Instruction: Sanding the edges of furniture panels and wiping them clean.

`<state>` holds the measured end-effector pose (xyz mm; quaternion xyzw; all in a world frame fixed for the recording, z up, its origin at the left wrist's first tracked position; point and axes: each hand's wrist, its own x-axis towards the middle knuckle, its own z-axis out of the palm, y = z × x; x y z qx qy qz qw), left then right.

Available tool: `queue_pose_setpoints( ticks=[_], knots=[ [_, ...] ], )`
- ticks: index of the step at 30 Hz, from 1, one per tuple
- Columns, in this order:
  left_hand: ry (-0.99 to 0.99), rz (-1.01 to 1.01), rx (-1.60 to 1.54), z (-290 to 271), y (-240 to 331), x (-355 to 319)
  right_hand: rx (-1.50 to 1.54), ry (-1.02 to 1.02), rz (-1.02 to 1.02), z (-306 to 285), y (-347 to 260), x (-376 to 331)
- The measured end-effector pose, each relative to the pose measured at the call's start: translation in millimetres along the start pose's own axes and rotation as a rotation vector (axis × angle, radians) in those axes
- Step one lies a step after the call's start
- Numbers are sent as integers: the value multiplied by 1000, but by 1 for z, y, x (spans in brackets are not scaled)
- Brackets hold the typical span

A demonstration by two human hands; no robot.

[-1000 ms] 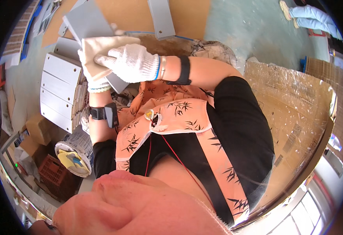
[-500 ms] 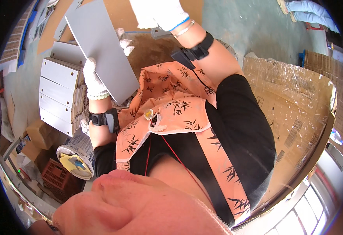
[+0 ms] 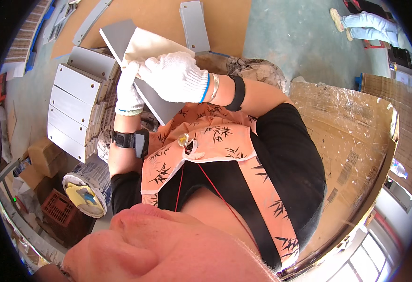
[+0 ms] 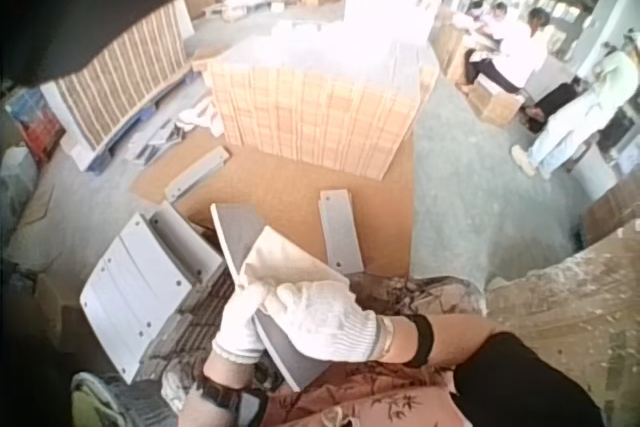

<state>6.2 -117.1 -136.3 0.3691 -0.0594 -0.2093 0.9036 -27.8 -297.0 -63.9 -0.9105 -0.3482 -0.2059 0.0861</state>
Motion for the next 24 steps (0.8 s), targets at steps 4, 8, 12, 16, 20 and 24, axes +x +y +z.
queue_pose_setpoints(
  ticks=[4,8,12,16,20,24],
  knots=[
    [40,53,-66,23,9,-3,272,-172,28,-20,17,7],
    [58,55,-123,38,24,-8,1551,58,481,-37,35,-14],
    [-38,128,-171,3,29,-16,1703,157,511,-133,-2,-17],
    [-113,177,-122,-4,33,3,1529,72,-336,-249,-38,-31],
    [137,249,-4,-7,28,-16,1343,31,-769,-263,-63,-32],
    [30,258,-30,-1,31,-13,1244,49,-838,-264,-80,-42]
  ],
)
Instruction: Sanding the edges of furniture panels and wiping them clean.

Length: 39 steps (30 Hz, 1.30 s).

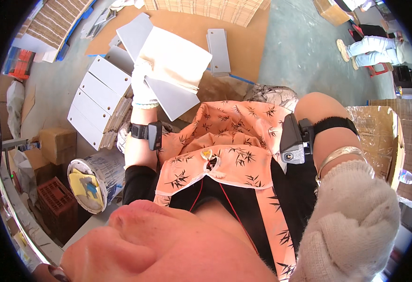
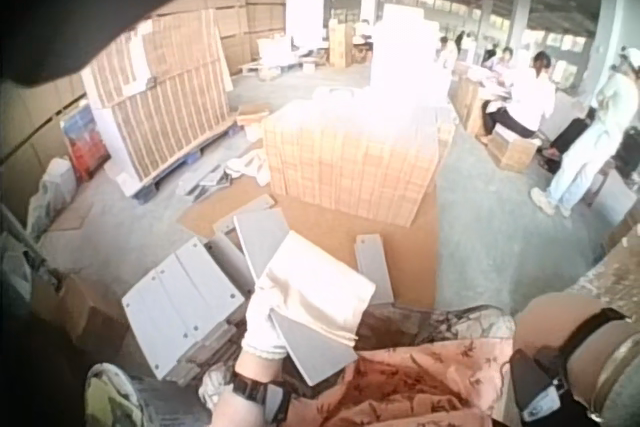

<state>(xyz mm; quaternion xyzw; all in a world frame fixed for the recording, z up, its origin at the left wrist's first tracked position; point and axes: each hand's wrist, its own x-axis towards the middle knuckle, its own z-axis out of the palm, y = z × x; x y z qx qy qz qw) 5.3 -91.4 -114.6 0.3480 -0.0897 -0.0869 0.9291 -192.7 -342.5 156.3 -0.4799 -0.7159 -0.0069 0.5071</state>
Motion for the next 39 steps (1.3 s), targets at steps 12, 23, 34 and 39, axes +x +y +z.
queue_pose_setpoints(
  ticks=[12,23,34,39],
  knots=[
    [-48,1,-74,-10,0,8,-89,-151,-66,38,14,0],
    [-142,2,-81,-3,-3,11,-1120,393,406,-33,165,-65],
    [9,-145,-34,8,-22,-13,-1442,93,712,-9,278,-73],
    [-2,-167,25,10,-23,-7,-1321,170,653,-10,278,-74]
  ],
)
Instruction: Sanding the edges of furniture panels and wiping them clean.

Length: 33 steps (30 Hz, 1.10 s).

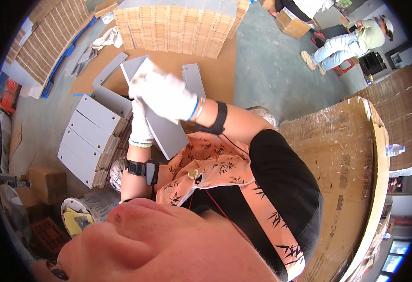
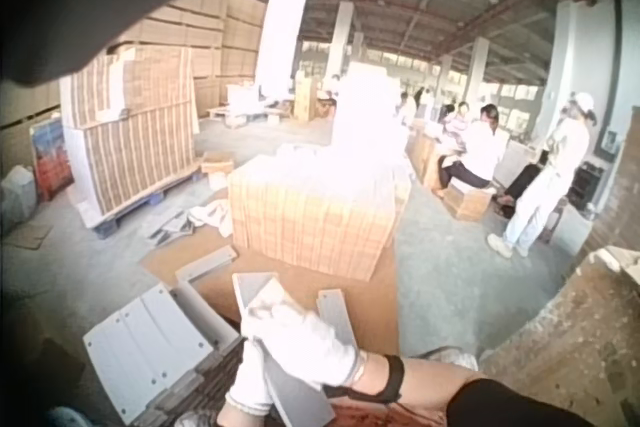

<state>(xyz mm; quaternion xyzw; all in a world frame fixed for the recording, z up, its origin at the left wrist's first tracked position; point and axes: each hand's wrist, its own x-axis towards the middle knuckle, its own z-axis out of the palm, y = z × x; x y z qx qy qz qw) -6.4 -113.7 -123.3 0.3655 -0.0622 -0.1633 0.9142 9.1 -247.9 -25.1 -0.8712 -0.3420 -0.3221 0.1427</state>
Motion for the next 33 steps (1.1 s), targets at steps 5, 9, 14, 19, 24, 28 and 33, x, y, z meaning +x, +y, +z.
queue_pose_setpoints(
  ticks=[5,9,14,19,24,28,33],
  knots=[
    [-194,-93,49,-13,0,1,310,116,41,-4,14,17],
    [-230,-112,218,1,3,-4,-67,145,135,-9,56,43],
    [-255,77,619,-7,0,-5,58,393,132,10,40,13],
    [-45,65,959,-16,-12,-2,271,272,253,20,18,-10],
    [-5,132,589,-50,-7,13,260,79,236,25,-23,-33],
    [37,217,650,-20,9,9,272,85,281,18,12,-11],
    [225,272,771,-16,16,8,160,111,228,58,1,-26]
  ],
)
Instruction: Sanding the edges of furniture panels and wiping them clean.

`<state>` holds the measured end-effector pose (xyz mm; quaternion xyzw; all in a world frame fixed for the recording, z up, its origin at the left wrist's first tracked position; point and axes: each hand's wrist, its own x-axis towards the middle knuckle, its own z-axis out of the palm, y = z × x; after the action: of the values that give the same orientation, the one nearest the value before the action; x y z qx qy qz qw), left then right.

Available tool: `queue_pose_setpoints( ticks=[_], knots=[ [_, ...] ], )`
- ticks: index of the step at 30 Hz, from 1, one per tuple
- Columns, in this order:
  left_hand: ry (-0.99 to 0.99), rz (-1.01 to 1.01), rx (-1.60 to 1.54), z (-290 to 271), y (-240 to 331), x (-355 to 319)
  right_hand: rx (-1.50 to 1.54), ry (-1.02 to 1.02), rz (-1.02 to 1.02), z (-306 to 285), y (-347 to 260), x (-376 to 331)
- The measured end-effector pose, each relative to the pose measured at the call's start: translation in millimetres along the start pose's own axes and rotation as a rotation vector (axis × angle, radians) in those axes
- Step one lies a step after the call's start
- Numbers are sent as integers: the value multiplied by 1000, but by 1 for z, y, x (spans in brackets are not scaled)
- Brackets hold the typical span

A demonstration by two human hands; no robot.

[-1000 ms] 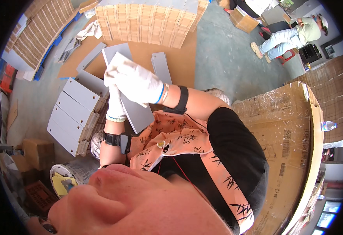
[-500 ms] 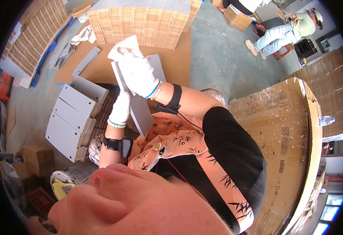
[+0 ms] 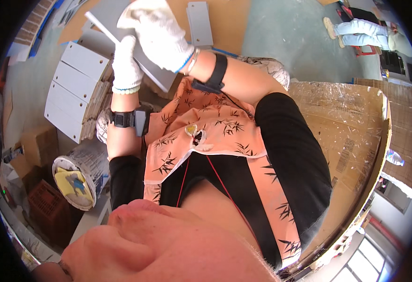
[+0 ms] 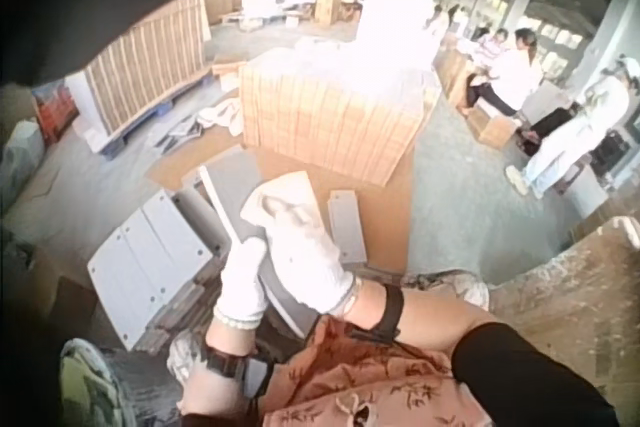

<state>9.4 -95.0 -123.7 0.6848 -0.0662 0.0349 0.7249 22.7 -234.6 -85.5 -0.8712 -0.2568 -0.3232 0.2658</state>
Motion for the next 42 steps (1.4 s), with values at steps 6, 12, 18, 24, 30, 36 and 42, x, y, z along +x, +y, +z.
queue_pose_setpoints(
  ticks=[6,12,18,24,30,36,42],
  knots=[
    [205,143,-458,-37,29,24,104,-356,173,20,-10,-109],
    [311,199,-1029,-60,43,31,780,-240,670,24,43,-145],
    [73,204,-1115,-44,53,27,1250,-333,596,-34,41,-49],
    [29,210,-1032,-29,56,25,614,-443,-255,3,-22,-58],
    [16,149,-1212,-44,60,25,231,-1329,-13,-16,-3,-86],
    [-75,226,-1153,-29,54,20,933,-484,456,-40,51,-76],
    [171,-82,-750,-10,30,-1,-96,32,-363,-70,0,2]
  ],
)
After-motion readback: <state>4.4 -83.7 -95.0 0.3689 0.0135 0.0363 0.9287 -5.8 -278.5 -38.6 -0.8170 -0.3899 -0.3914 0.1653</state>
